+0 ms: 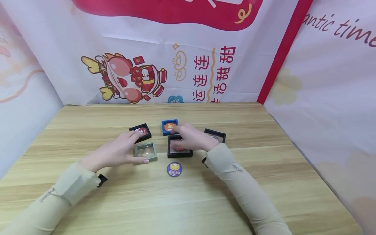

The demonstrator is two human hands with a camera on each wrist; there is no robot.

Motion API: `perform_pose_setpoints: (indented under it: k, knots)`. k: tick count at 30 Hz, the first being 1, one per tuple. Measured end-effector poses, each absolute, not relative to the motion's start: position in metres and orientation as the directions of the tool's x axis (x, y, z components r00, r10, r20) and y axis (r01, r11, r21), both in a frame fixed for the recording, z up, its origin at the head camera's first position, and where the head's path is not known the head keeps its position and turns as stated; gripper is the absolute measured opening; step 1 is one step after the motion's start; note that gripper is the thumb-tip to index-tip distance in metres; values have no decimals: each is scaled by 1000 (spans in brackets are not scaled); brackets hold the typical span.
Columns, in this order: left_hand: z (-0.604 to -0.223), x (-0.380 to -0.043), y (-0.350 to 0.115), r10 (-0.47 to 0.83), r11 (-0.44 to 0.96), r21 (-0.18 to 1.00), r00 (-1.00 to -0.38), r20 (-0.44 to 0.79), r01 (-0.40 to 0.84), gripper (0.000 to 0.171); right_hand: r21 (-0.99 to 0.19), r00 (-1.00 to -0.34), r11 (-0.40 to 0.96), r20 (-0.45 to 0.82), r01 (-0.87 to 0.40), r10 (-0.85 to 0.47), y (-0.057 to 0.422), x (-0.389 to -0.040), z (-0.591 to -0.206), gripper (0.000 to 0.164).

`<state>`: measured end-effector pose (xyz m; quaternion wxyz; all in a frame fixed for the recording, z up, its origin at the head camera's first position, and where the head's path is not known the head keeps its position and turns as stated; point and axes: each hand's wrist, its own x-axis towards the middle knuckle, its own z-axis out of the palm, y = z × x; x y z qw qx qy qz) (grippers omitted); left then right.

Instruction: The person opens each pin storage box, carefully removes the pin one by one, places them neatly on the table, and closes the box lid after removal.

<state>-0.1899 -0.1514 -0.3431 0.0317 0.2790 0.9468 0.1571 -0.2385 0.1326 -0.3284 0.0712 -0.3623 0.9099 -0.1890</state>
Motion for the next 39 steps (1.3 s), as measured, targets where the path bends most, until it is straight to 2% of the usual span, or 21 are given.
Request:
perform_pose_setpoints:
  k: [3, 10, 19, 26, 34, 39]
  knots:
    - [-339, -194, -141, 585, 771, 319, -811, -12, 552, 106, -379, -718, 668, -12, -641, -696, 141, -242, -335, 53]
    - [-338, -211, -112, 616, 770, 306, -777, -127, 560, 106, -331, -745, 726, -92, -603, -661, 153, -246, -343, 87]
    - [-349, -227, -97, 627, 758, 367, -757, -181, 539, 119, -317, -715, 731, -189, -604, -673, 155, -245, -352, 108]
    - [-349, -230, -86, 646, 736, 409, -740, -185, 540, 123, -320, -735, 746, -183, -584, -653, 155, -250, -355, 107]
    - [-349, -233, -74, 629, 753, 372, -760, -164, 543, 121, -324, -720, 722, -152, -611, -677, 150, -249, -356, 101]
    - [-352, -232, -65, 607, 778, 323, -777, -167, 538, 122, -316, -712, 711, -135, -628, -689, 148, -245, -358, 105]
